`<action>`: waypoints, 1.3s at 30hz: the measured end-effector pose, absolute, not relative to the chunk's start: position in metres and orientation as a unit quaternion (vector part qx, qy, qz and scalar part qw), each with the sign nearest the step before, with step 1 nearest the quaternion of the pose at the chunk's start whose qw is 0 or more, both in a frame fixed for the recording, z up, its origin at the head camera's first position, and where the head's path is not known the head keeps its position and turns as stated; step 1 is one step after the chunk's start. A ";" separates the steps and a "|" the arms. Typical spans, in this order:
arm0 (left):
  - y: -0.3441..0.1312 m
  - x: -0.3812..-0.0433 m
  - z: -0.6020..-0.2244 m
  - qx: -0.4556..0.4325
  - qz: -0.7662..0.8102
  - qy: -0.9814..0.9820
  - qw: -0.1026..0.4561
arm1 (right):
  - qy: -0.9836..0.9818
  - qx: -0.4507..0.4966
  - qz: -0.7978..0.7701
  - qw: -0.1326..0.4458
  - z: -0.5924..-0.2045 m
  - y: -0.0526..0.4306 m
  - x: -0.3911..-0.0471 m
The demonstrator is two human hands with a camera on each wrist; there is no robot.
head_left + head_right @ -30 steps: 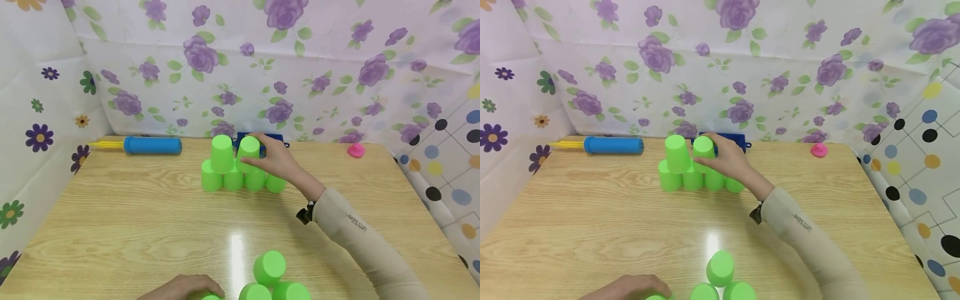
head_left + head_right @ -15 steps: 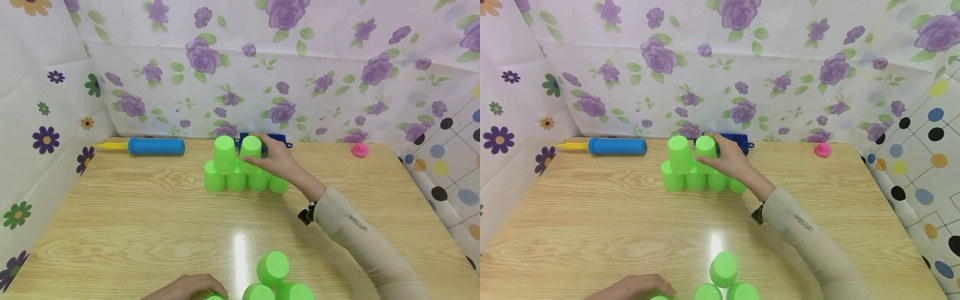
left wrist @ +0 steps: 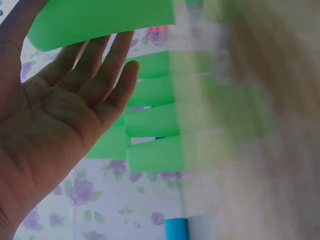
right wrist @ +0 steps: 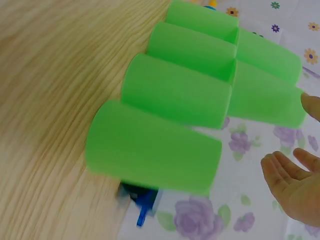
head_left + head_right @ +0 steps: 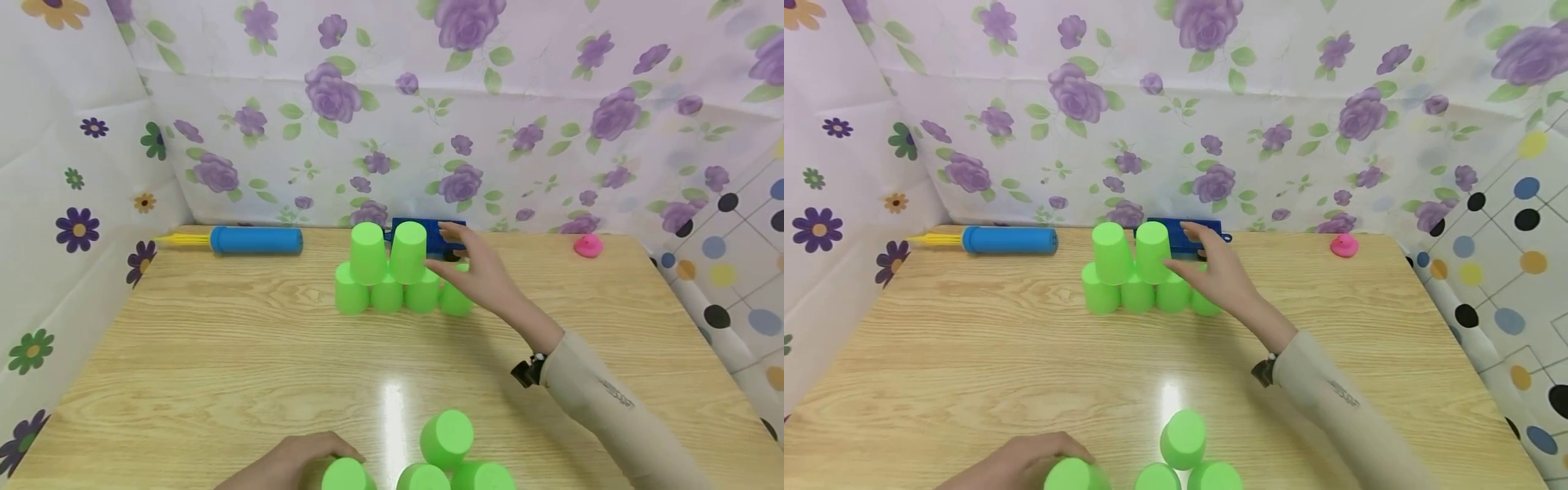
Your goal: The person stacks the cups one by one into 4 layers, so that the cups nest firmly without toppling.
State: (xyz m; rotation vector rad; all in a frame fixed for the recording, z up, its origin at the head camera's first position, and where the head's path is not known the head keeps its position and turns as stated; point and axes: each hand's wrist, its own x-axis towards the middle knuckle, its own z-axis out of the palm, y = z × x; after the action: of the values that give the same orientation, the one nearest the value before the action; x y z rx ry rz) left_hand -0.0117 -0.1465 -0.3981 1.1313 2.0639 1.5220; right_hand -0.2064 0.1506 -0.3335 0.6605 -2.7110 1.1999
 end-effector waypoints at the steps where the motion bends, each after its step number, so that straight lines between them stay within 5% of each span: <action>1: -0.148 -0.013 -0.392 0.380 0.533 0.736 0.174 | -0.889 0.222 0.395 0.064 -0.333 0.155 -0.202; 5: -0.149 -0.019 -0.367 0.297 0.502 0.795 0.167 | -0.876 0.247 0.401 0.107 -0.332 0.173 -0.185; 12: -0.136 -0.042 -0.345 0.247 0.426 0.870 -0.016 | -0.865 0.302 0.382 0.121 -0.343 0.193 -0.153; 17: -0.126 -0.060 -0.322 0.235 0.397 0.885 -0.066 | -0.855 0.336 0.388 0.070 -0.357 0.201 -0.123; 23: -0.112 -0.077 -0.290 0.346 0.383 0.847 -0.129 | -0.831 0.386 0.401 0.006 -0.370 0.211 -0.093; 39: -0.064 -0.168 -0.246 0.373 0.443 0.809 -0.096 | -0.809 0.440 0.372 -0.115 -0.382 0.219 -0.068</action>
State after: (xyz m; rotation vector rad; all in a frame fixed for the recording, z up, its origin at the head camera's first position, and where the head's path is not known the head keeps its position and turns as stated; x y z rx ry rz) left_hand -0.1682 -0.0641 -0.2455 1.2502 2.7121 1.4841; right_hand -0.0680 0.2186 -0.3820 1.4931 -2.7476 1.2638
